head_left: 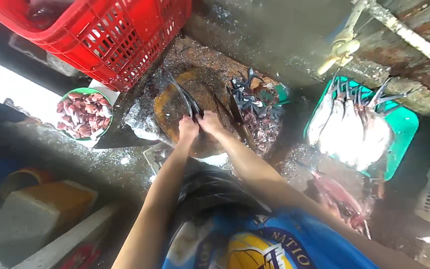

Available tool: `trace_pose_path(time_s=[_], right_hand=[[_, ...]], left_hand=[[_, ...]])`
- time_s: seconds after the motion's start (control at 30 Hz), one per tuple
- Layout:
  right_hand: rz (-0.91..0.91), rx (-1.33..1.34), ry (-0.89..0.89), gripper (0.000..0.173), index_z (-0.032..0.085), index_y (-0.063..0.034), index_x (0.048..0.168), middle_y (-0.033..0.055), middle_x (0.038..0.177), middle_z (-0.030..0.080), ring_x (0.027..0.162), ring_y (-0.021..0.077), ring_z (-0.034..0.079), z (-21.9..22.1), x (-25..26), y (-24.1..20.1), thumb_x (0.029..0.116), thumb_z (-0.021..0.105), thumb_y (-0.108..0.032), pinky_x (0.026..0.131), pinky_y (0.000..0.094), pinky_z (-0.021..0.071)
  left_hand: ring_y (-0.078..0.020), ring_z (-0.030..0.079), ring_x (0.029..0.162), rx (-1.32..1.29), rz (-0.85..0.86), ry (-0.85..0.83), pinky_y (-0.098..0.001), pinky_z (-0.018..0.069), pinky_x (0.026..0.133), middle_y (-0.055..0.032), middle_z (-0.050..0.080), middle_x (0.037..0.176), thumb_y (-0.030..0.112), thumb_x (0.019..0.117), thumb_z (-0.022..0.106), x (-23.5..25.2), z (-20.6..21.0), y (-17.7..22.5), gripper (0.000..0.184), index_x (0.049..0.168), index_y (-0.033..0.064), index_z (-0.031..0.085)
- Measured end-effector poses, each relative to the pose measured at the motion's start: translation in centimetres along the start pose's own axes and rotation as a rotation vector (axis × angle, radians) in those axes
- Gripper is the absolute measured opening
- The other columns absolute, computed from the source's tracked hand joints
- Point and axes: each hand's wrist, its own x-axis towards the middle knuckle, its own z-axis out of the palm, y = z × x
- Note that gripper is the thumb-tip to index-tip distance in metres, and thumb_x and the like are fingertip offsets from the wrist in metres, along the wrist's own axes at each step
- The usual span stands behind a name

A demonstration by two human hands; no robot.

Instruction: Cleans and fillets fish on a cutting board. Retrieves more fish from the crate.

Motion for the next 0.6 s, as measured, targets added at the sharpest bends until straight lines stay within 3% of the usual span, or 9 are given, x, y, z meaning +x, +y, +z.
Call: trace_pose_path(time_s=[0.1, 0.23, 0.37, 0.5, 0.6], right_hand=[[-0.016, -0.037, -0.026, 0.052, 0.066, -0.0006, 0.124, 0.0227, 0.128, 0.066, 0.124, 0.0383, 0.062, -0.5, 0.4, -0.1, 0.1054, 0.050, -0.046, 0.102, 0.0597, 0.0505], [-0.056, -0.063, -0.006, 0.050, 0.068, -0.0017, 0.117, 0.0226, 0.120, 0.068, 0.118, 0.0378, 0.066, -0.1, 0.7, 0.7, 0.1061, 0.049, -0.046, 0.097, 0.0587, 0.0535], [-0.135, -0.085, 0.020, 0.047, 0.068, -0.0001, 0.116, 0.0223, 0.118, 0.069, 0.117, 0.0369, 0.066, 0.1, 0.6, 1.6, 0.1065, 0.051, -0.042, 0.100, 0.0552, 0.0526], [-0.270, -0.004, 0.025, 0.044, 0.070, 0.0015, 0.111, 0.0228, 0.109, 0.071, 0.109, 0.0372, 0.069, 0.0, 2.2, 4.0, 0.1055, 0.055, -0.039, 0.097, 0.0574, 0.0530], [-0.307, 0.077, 0.034, 0.046, 0.070, 0.0017, 0.115, 0.0222, 0.112, 0.071, 0.113, 0.0353, 0.068, 0.2, 2.8, 5.5, 0.1053, 0.057, -0.041, 0.101, 0.0557, 0.0520]], left_hand=[[-0.0416, 0.066, 0.114, -0.029, -0.018, 0.049, -0.0598, 0.0543, 0.095, -0.0269, 0.067, 0.118, 0.028, 0.0986, 0.062, -0.2, 0.6, 0.0, 0.041, 0.124, -0.0043, 0.061], [-0.0394, 0.068, 0.110, -0.066, -0.003, 0.153, -0.0575, 0.0546, 0.094, -0.0248, 0.069, 0.113, 0.036, 0.1041, 0.054, -0.3, 1.8, -0.5, 0.043, 0.122, -0.0017, 0.063], [-0.0391, 0.069, 0.107, -0.072, 0.023, 0.152, -0.0571, 0.0555, 0.092, -0.0240, 0.070, 0.108, 0.029, 0.1003, 0.058, -0.1, 1.8, -0.7, 0.035, 0.116, -0.0027, 0.064], [-0.0364, 0.071, 0.100, -0.159, 0.103, 0.153, -0.0565, 0.0560, 0.090, -0.0222, 0.072, 0.102, 0.024, 0.0966, 0.063, 0.6, 1.5, -2.3, 0.031, 0.113, -0.0031, 0.066], [-0.0322, 0.072, 0.097, -0.233, 0.147, 0.142, -0.0544, 0.0565, 0.090, -0.0189, 0.073, 0.101, 0.019, 0.0949, 0.065, 0.6, 1.3, -3.7, 0.026, 0.112, -0.0004, 0.068]])
